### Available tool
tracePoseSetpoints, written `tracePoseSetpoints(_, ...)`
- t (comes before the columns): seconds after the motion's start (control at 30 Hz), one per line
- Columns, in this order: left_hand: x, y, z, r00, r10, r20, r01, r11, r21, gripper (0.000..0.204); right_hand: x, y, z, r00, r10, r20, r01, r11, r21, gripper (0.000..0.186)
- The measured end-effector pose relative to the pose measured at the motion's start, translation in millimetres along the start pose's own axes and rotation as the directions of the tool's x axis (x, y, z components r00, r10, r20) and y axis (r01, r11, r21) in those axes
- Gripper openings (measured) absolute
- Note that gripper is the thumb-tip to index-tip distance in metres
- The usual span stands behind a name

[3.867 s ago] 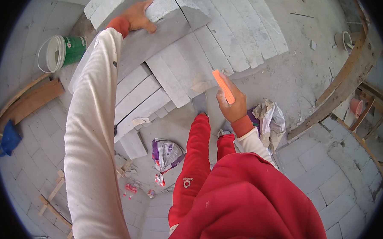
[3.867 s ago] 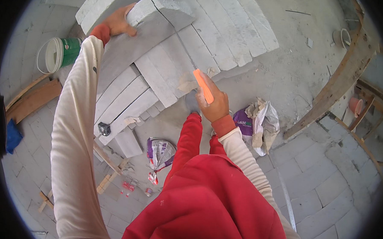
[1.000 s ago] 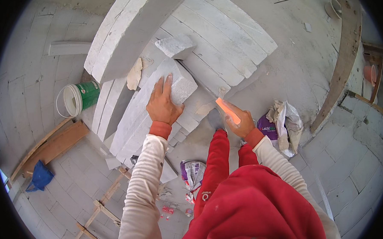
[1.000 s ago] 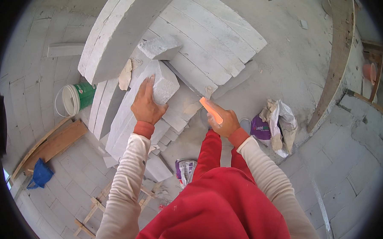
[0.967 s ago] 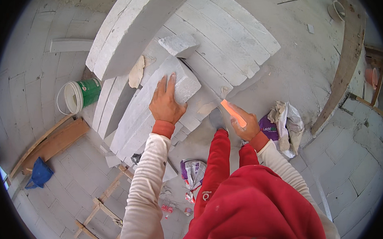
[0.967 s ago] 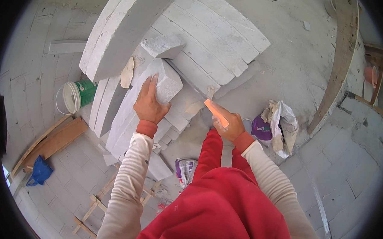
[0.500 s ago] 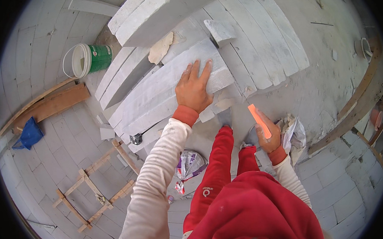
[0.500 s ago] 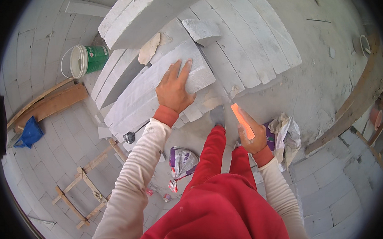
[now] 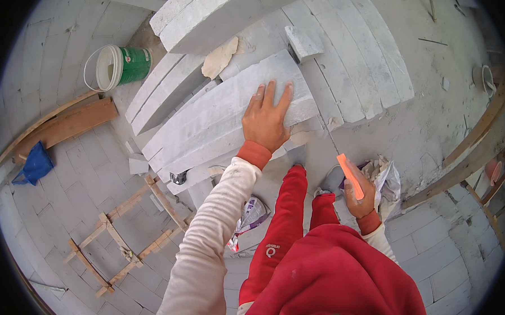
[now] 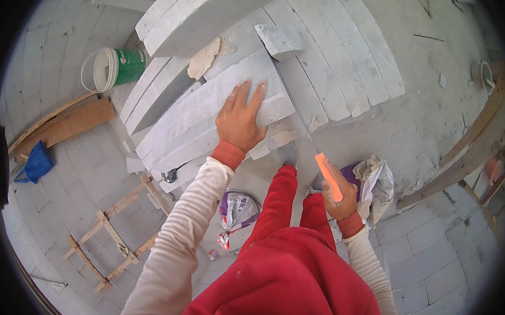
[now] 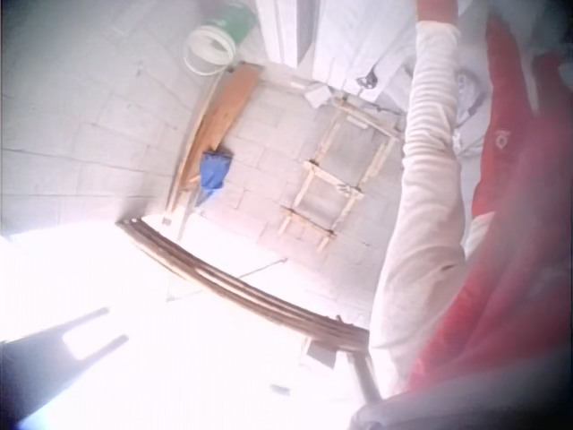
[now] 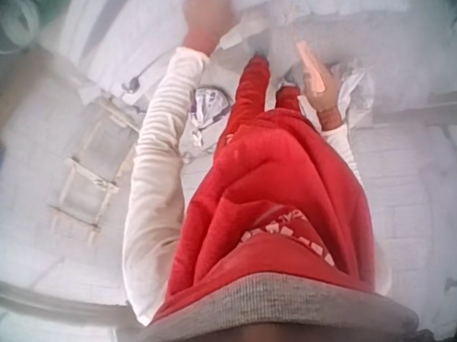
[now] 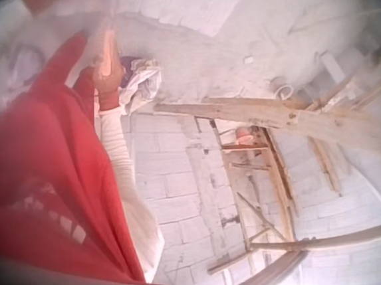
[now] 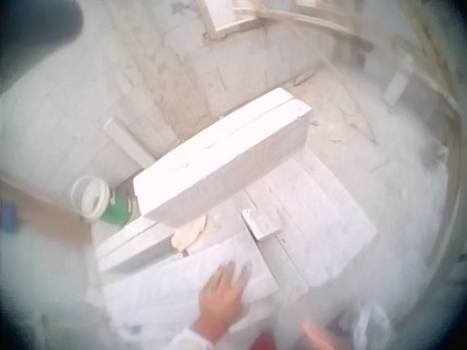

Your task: The person measures and cuts lightweight concrete bricks using a hand saw and a measuring tape, then carries a cut piece to a higher level of the structure.

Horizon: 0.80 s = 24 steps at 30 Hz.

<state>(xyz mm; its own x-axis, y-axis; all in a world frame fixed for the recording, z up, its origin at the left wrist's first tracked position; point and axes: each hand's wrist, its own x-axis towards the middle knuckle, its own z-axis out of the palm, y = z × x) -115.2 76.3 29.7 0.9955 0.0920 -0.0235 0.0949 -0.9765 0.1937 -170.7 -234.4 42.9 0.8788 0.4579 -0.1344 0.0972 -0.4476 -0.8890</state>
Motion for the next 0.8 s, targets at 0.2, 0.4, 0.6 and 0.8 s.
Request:
tracePoseSetpoints(0.2, -15, 6, 12, 1.000, 0.016, -0.019, -0.015, 0.998, 0.056, 0.100, 43, 19, 14, 0.996, 0.089, 0.024, -0.090, 0.995, 0.048, 0.045)
tracePoseSetpoints(0.4, -15, 5, 10, 1.000, -0.020, 0.008, 0.020, 1.000, 0.024, 0.100, -1, -10, -10, 0.999, 0.045, 0.005, -0.045, 0.998, 0.049, 0.044)
tracePoseSetpoints(0.6, -15, 13, 12, 1.000, -0.006, 0.000, 0.006, 0.999, 0.047, 0.101, 27, 32, -5, 0.996, 0.083, 0.039, -0.087, 0.987, 0.136, 0.043)
tracePoseSetpoints(0.8, -5, 2, -3, 0.999, -0.008, 0.043, 0.006, 0.999, 0.035, 0.103, -5, 9, -23, 0.998, 0.058, 0.023, -0.061, 0.986, 0.157, 0.043)
